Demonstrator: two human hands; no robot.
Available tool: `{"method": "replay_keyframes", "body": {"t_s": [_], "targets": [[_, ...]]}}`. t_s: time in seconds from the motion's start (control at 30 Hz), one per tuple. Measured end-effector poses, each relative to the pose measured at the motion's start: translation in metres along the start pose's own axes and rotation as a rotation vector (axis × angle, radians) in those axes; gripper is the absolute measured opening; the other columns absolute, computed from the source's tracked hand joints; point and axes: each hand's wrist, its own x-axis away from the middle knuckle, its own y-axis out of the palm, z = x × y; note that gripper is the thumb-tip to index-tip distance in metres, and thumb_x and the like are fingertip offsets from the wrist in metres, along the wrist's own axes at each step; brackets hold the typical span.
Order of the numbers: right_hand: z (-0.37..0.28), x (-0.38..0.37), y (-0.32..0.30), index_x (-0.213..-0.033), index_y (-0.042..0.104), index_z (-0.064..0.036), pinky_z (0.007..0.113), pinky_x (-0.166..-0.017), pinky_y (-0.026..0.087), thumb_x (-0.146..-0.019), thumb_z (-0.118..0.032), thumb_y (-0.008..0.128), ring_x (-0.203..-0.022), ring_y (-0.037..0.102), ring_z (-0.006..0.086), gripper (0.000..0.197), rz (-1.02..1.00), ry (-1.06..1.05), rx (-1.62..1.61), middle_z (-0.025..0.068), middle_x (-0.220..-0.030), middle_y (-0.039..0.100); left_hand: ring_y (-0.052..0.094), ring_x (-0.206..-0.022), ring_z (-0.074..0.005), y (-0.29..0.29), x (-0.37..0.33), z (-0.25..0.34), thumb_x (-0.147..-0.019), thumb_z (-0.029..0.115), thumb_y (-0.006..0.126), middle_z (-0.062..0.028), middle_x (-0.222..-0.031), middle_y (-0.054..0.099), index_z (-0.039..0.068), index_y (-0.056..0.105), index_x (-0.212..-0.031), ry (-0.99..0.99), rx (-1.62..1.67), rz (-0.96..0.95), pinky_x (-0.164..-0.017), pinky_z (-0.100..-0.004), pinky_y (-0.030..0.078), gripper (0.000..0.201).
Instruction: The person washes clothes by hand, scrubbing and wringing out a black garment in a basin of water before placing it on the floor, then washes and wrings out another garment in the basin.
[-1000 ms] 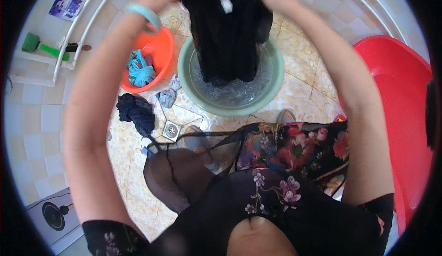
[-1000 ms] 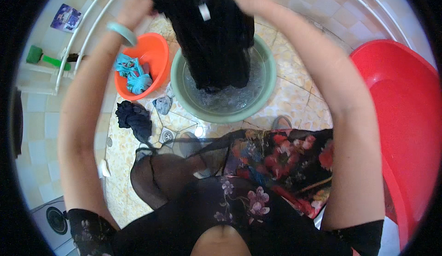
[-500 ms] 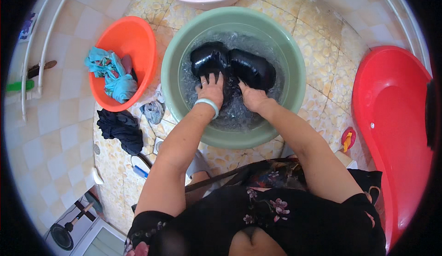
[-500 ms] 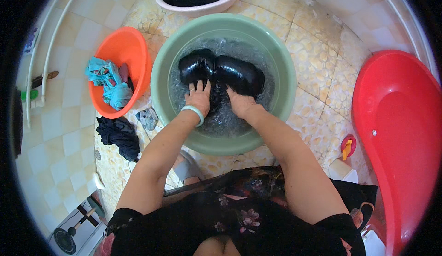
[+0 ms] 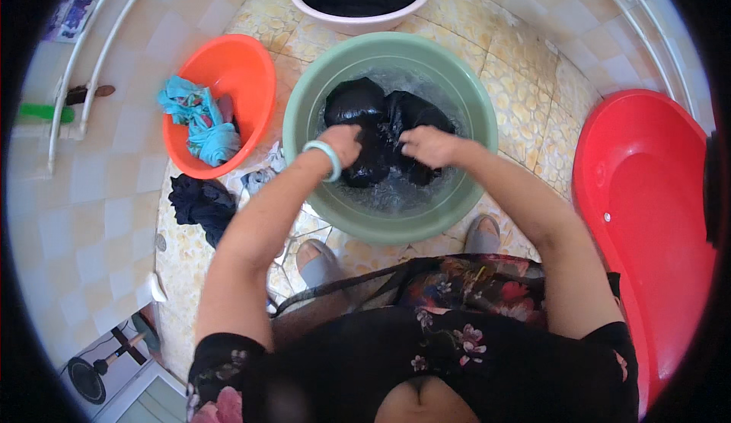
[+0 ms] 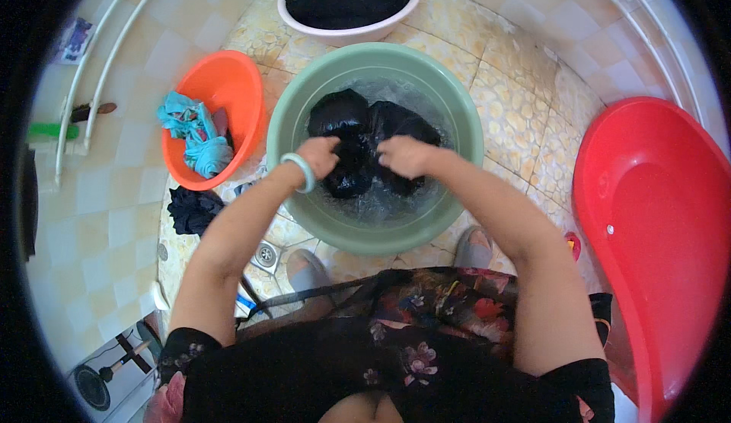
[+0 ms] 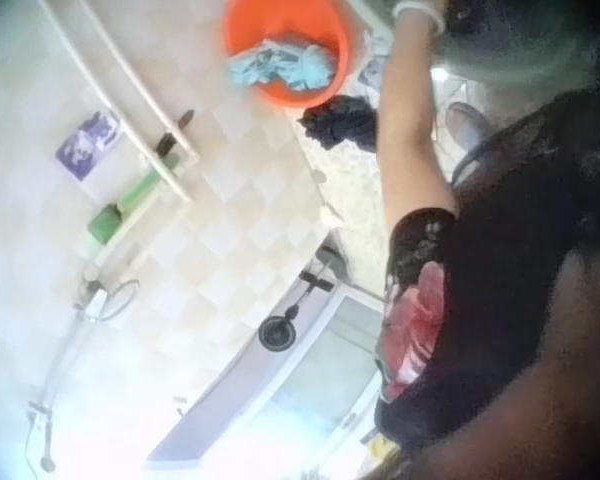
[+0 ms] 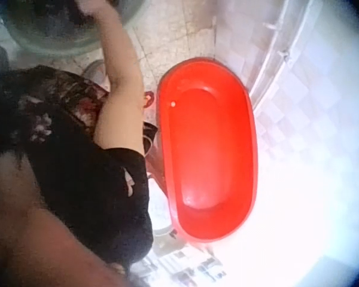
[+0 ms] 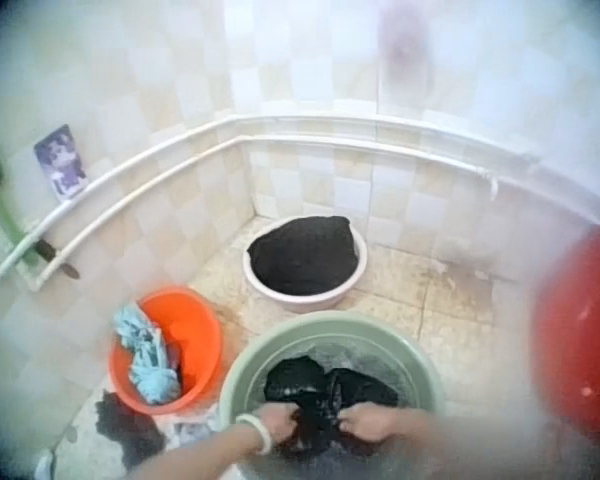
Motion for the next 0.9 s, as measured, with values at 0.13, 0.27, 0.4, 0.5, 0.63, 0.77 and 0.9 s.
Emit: {"method": "replay_keyframes", "body": {"t_s": [0.13, 0.27, 0.4, 0.5, 0.63, 0.77, 0.9], "targets": [[-0.053, 0.052, -0.080, -0.113, 0.051, -0.0014, 0.027, -0.047, 0.045, -0.091, -0.026, 0.047, -0.053, 0.051, 0.0124, 0.033, 0.231, 0.068, -0.447, 0.0075, -0.079, 0.057, 0.058, -0.098, -0.0214, -0.054, 0.037, -0.034, -0.081, 0.011, 0.052, -0.0103, -0.103, 0.063, 0.001, 0.053, -0.118, 0.136, 0.605, 0.382, -0.088, -0.0319, 0.044, 0.039], [-0.095, 0.105, -0.136, -0.107, 0.057, -0.0081, 0.023, -0.047, 0.041, -0.088, -0.032, 0.050, -0.059, 0.048, 0.0064, 0.031, 0.646, -0.023, -0.583, -0.0019, -0.075, 0.056, 0.056, -0.098, -0.0149, -0.125, 0.098, 0.018, -0.084, 0.007, 0.046, -0.0083, -0.103, 0.061, 0.001, 0.055, -0.114, 0.295, 1.016, 0.599, -0.087, -0.0279, 0.043, 0.033], [-0.072, 0.112, -0.148, -0.117, 0.050, -0.0043, 0.022, -0.053, 0.044, -0.084, -0.039, 0.057, -0.068, 0.052, 0.0080, 0.049, 0.654, -0.274, -0.710, 0.0016, -0.086, 0.057, 0.055, -0.101, -0.0173, -0.157, 0.116, 0.076, -0.083, 0.006, 0.046, -0.0087, -0.110, 0.059, 0.000, 0.050, -0.119, 0.464, 1.272, 0.499, -0.085, -0.0290, 0.045, 0.036], [-0.094, 0.066, -0.117, -0.126, 0.039, -0.0026, 0.024, -0.061, 0.048, -0.073, -0.044, 0.069, -0.081, 0.054, 0.0131, 0.074, 0.451, -0.242, -0.669, 0.0087, -0.101, 0.054, 0.054, -0.095, -0.0158, -0.139, 0.085, 0.098, -0.082, 0.009, 0.050, -0.0070, -0.108, 0.056, 0.002, 0.044, -0.126, 0.547, 1.123, 0.274, -0.081, -0.0279, 0.045, 0.045], [-0.077, 0.023, -0.068, -0.108, 0.054, -0.0040, 0.028, -0.074, 0.048, -0.075, -0.028, 0.073, -0.090, 0.055, 0.0136, 0.045, 0.618, -0.192, -0.955, 0.0049, -0.099, 0.058, 0.051, -0.098, -0.0145, -0.125, 0.067, 0.103, -0.081, 0.028, 0.057, -0.0048, -0.113, 0.054, 0.008, 0.032, -0.139, 0.345, 0.890, -0.070, -0.082, -0.0352, 0.044, 0.066], [-0.062, 0.012, -0.054, -0.104, 0.060, -0.0002, 0.032, -0.078, 0.047, -0.079, -0.019, 0.068, -0.087, 0.058, 0.0164, 0.033, 0.771, 0.119, -0.916, 0.0092, -0.098, 0.062, 0.059, -0.083, -0.0122, -0.114, 0.048, 0.090, -0.083, 0.038, 0.057, -0.0119, -0.079, 0.064, 0.004, 0.068, -0.094, 0.212, 0.419, 0.453, -0.073, -0.0277, 0.046, 0.038], [-0.051, -0.008, -0.058, -0.100, 0.061, 0.0014, 0.034, -0.074, 0.048, -0.075, -0.028, 0.070, -0.078, 0.061, 0.0221, 0.040, 0.877, 0.092, -0.763, 0.0148, -0.088, 0.065, 0.060, -0.086, -0.0261, -0.048, 0.005, 0.044, -0.085, 0.058, 0.046, -0.0162, -0.098, 0.060, -0.004, 0.053, -0.110, -0.283, 1.531, 0.149, -0.078, -0.0402, 0.049, 0.068]]}}
